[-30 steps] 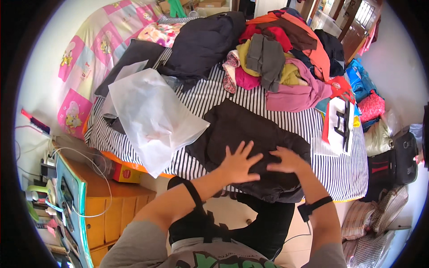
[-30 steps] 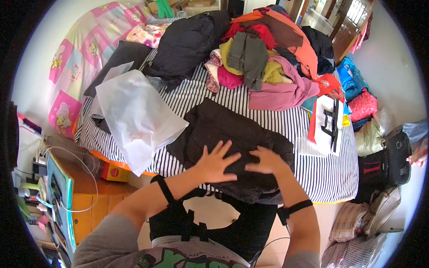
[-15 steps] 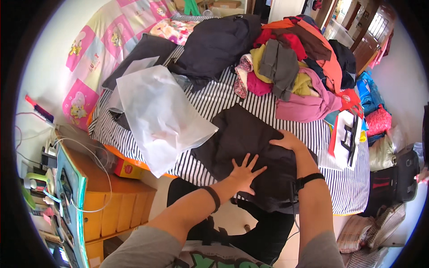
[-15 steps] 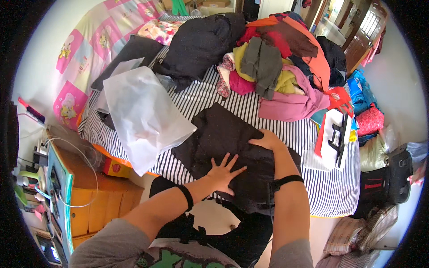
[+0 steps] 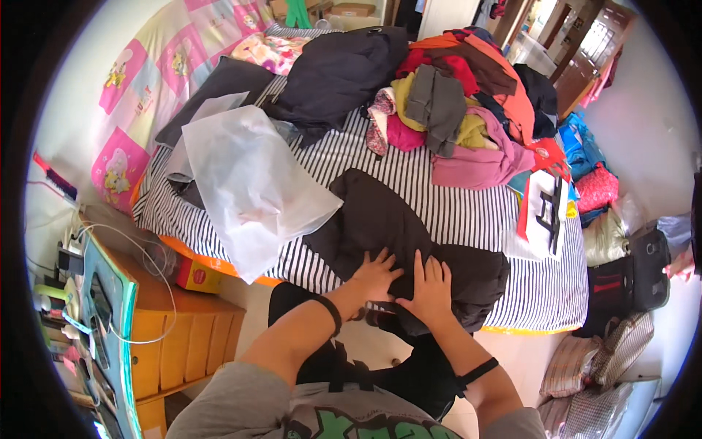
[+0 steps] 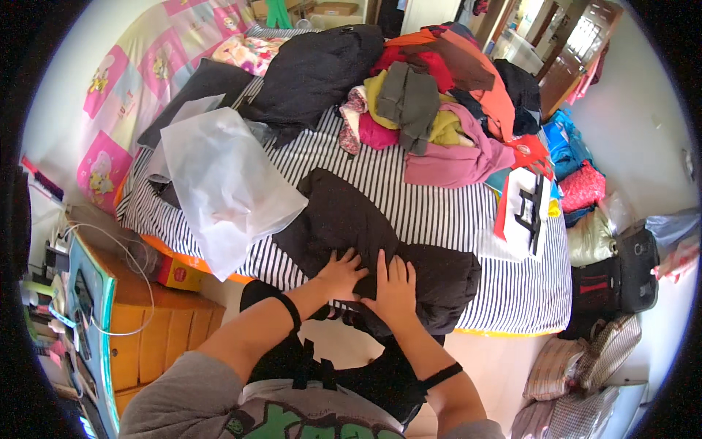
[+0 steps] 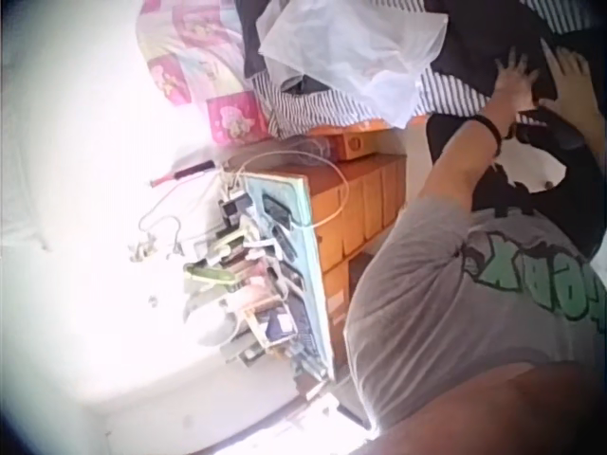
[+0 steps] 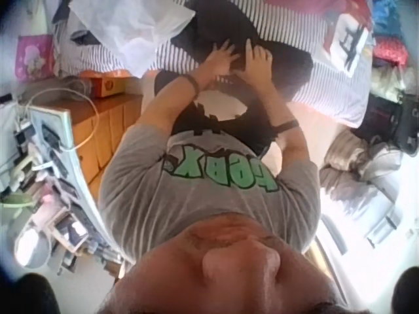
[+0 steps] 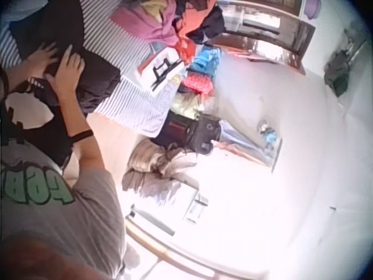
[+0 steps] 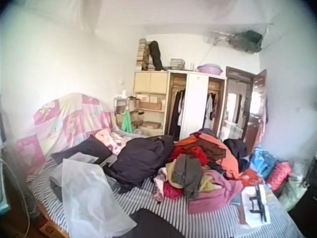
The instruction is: Placing a piece of black clothing into a plastic bag on a bed.
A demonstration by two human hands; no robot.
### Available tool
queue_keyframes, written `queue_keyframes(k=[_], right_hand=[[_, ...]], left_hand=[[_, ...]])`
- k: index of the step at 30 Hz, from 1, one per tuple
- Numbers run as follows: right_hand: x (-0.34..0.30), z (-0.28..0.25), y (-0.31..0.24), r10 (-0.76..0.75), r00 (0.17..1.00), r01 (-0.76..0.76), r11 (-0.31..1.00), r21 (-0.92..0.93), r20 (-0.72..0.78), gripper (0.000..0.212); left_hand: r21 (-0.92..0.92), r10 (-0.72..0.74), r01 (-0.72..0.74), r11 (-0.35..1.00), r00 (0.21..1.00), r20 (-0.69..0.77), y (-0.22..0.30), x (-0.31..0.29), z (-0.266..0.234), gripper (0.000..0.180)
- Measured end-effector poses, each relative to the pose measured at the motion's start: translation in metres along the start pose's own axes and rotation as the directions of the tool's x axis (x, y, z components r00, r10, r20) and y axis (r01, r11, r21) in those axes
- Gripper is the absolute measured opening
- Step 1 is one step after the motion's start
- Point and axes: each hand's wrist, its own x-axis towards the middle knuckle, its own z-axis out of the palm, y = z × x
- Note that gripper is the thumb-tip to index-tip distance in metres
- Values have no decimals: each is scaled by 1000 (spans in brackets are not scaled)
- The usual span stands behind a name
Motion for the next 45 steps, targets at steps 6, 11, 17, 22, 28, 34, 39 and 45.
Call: queue_keyframes(k=[6,11,17,22,28,34,39,45], right_hand=[[-30,34,7,14,996,-2,991,-134,87,118],[-31,28,8,-17,995,36,980,-198,96,112],[-39,30,22,-159,987,159,971,-180,12,69],[-48,33,46,-220,973,207,966,-156,-74,61],[-44,39,43,-211,974,197,970,-142,-87,60],[-30,4,-4,-43,995,49,996,-69,87,87],[29,-12,-41,233,935,-210,971,-114,268,127],[50,42,-47,117,985,-104,989,-103,129,96]], left_hand=[[-245,71,3,970,953,293,-5,-3,-91,75],[251,305,-205,946,826,-474,-15,-21,-127,58],[412,143,89,907,854,-500,-55,-26,-57,36],[155,37,39,987,886,-463,-34,-65,-32,63],[244,49,76,967,882,-470,-13,-71,-37,73],[364,164,43,930,839,-519,-47,-34,-44,18],[393,300,-75,917,777,-553,-57,-28,-53,12],[296,276,-135,946,815,-509,-79,-39,-30,26]])
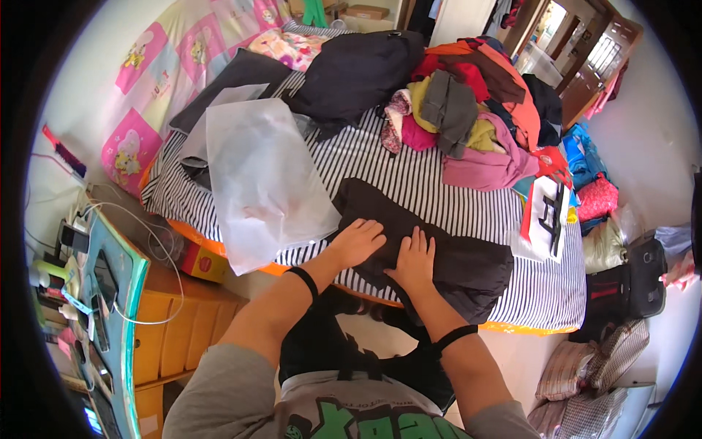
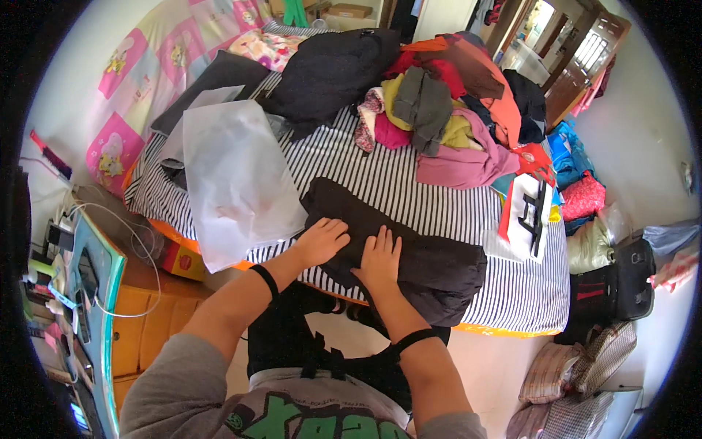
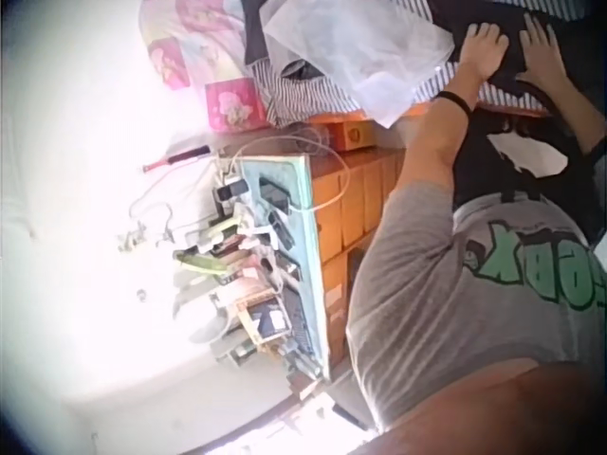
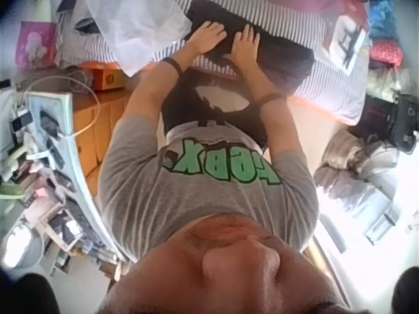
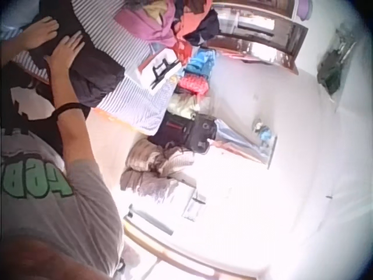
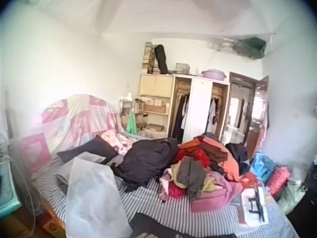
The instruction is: Placing a piece of black clothing into a plastic bag on a bed.
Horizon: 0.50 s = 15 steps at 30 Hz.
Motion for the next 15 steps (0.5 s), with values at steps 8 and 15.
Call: queue_keyframes(k=[8,15], right_hand=[[-17,-7,-37,-10,1000,9,999,35,25,121],[1,30,-34,30,994,-19,994,-107,104,117]], left_hand=[[4,-195,196,981,979,-60,-14,-12,-14,57],[-14,-232,232,973,973,-1,-15,-8,8,44]])
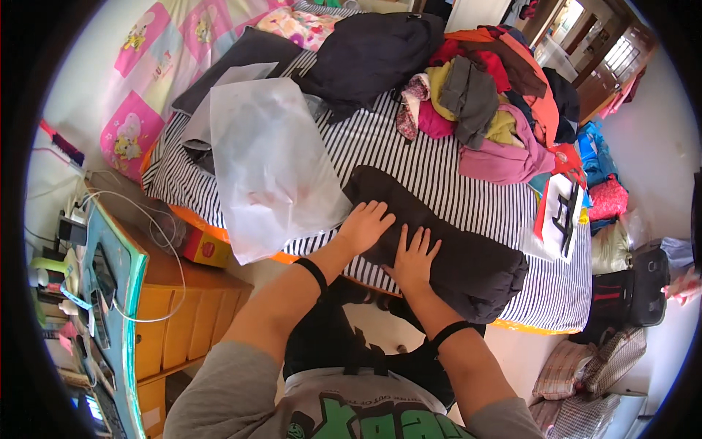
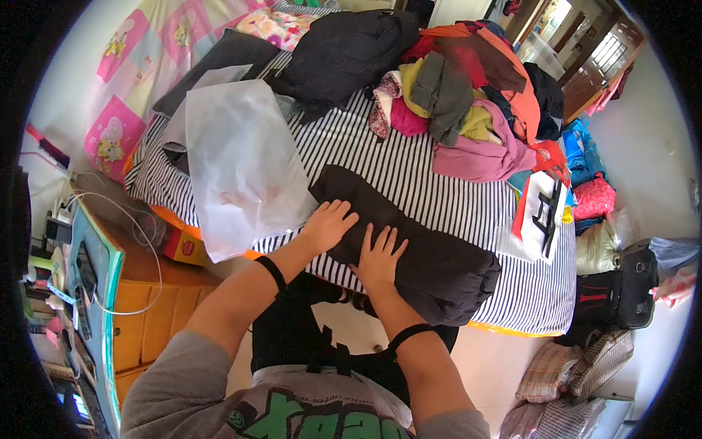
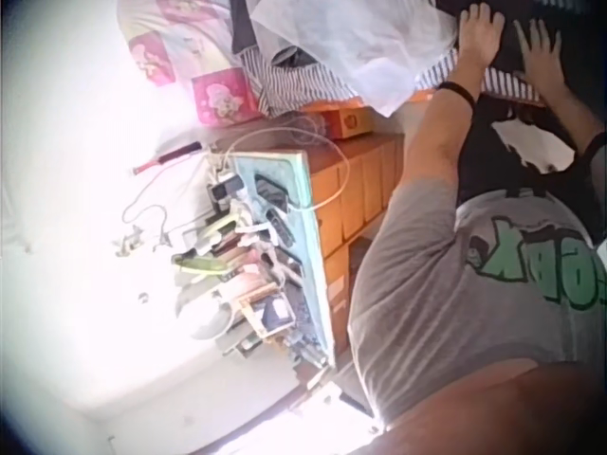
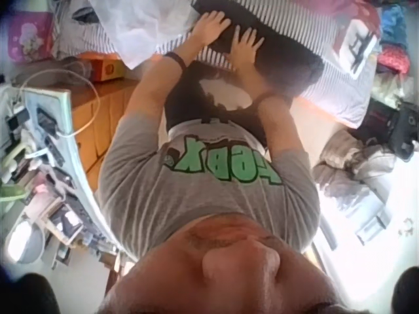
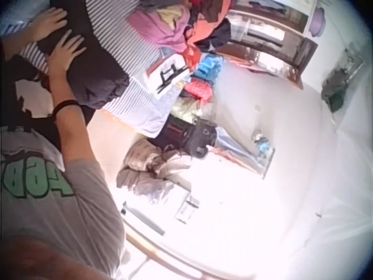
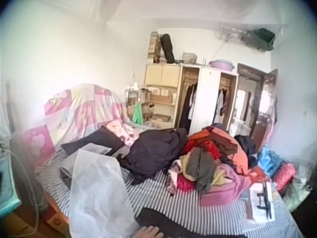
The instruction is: Placing a piece of black clothing into a plastic bag on a bed.
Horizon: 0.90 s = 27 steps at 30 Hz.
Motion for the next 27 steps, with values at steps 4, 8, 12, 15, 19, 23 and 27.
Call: queue_keyframes(k=[4,8,12,15,19,23,27], right_hand=[[17,16,14,-1,995,4,999,35,-101,101],[40,3,35,55,992,-33,981,189,-117,85],[44,-12,55,87,990,-45,942,332,-112,81],[44,-13,64,140,981,-68,896,439,-136,78],[40,-26,81,195,970,-92,848,522,-146,77],[20,-35,113,262,927,-6,726,687,-268,70],[1,-28,149,288,856,176,620,764,-430,67]], left_hand=[[-270,51,-79,960,993,-110,-12,-4,-35,51],[-263,-116,90,961,990,-85,-35,-41,-89,57],[35,-297,295,955,951,92,-50,-96,-119,55],[176,-399,375,910,909,123,-74,-130,-106,41],[151,-572,560,815,819,49,-98,-139,-93,14],[-2,-575,579,816,810,-113,-102,-113,-106,9],[-142,-449,438,888,892,-51,-100,-79,-123,7]])
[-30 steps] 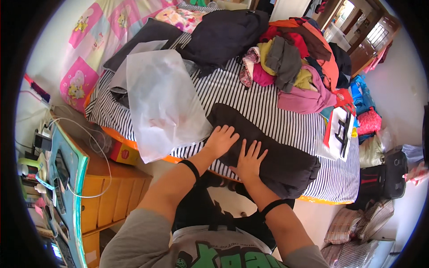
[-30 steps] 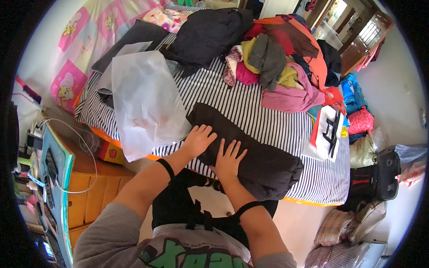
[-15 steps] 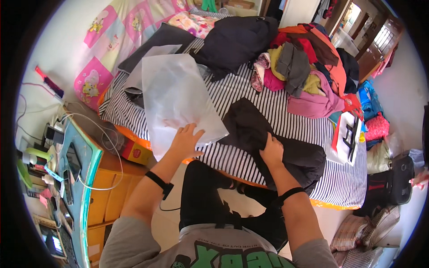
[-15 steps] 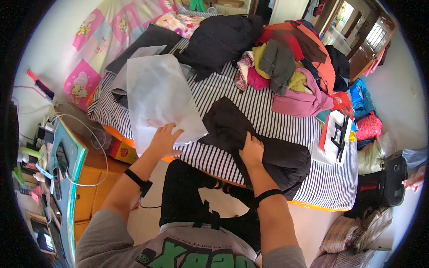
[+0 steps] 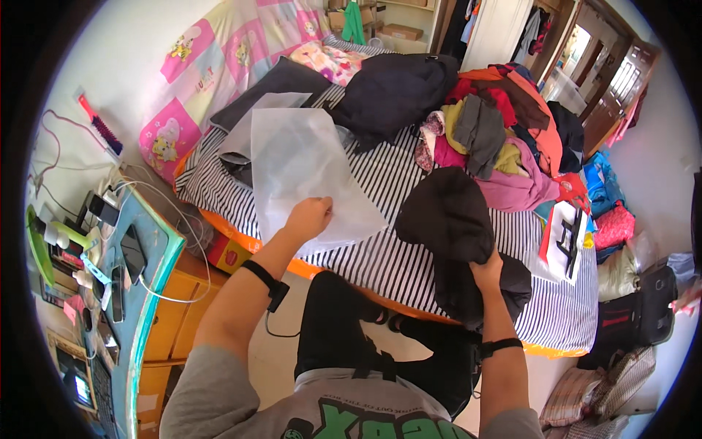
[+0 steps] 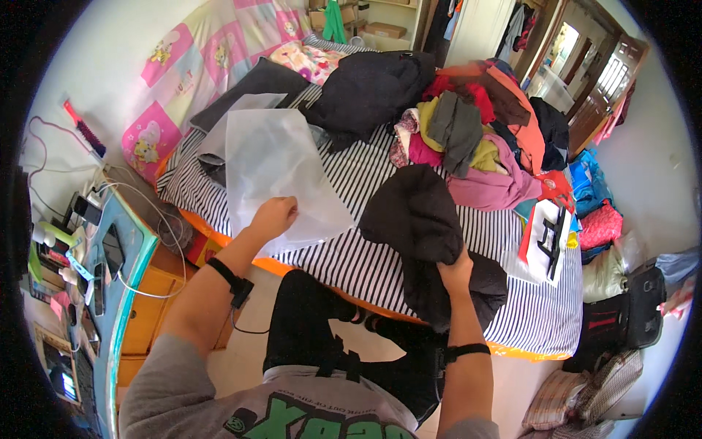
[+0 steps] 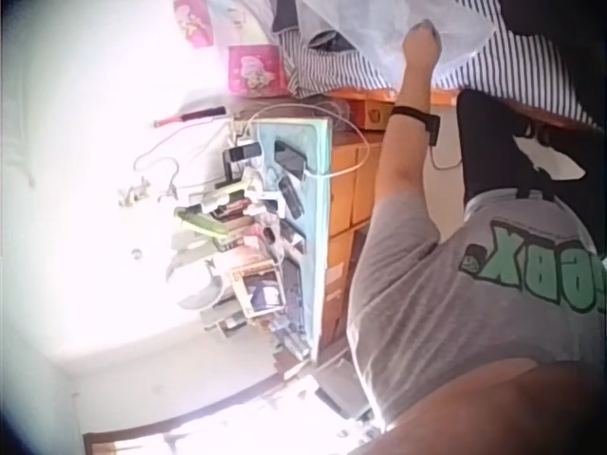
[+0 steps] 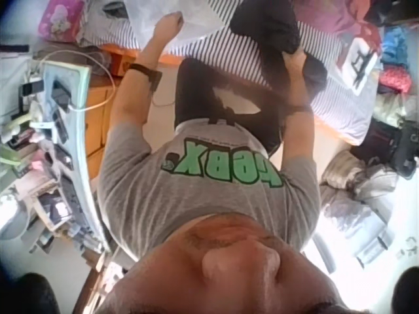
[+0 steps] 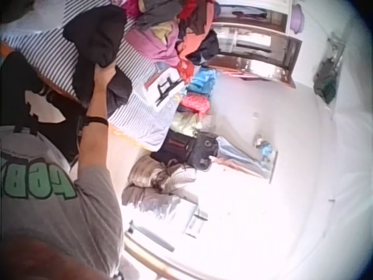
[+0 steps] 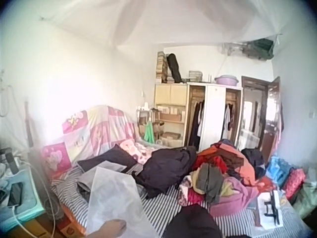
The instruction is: Placing a piece of black clothing into a plastic bag on a bed.
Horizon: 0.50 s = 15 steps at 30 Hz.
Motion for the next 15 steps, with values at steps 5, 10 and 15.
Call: queue_keyframes(k=[5,10,15], right_hand=[[-15,-35,19,3,999,3,988,156,-39,58],[-26,-60,11,32,997,-20,985,174,-66,56],[-39,-70,1,-26,996,45,970,241,-84,53]], left_hand=[[-70,169,-156,985,956,239,48,40,-7,7],[-79,366,-360,930,878,309,60,82,4,35],[-83,313,-304,949,939,145,90,103,24,52]])
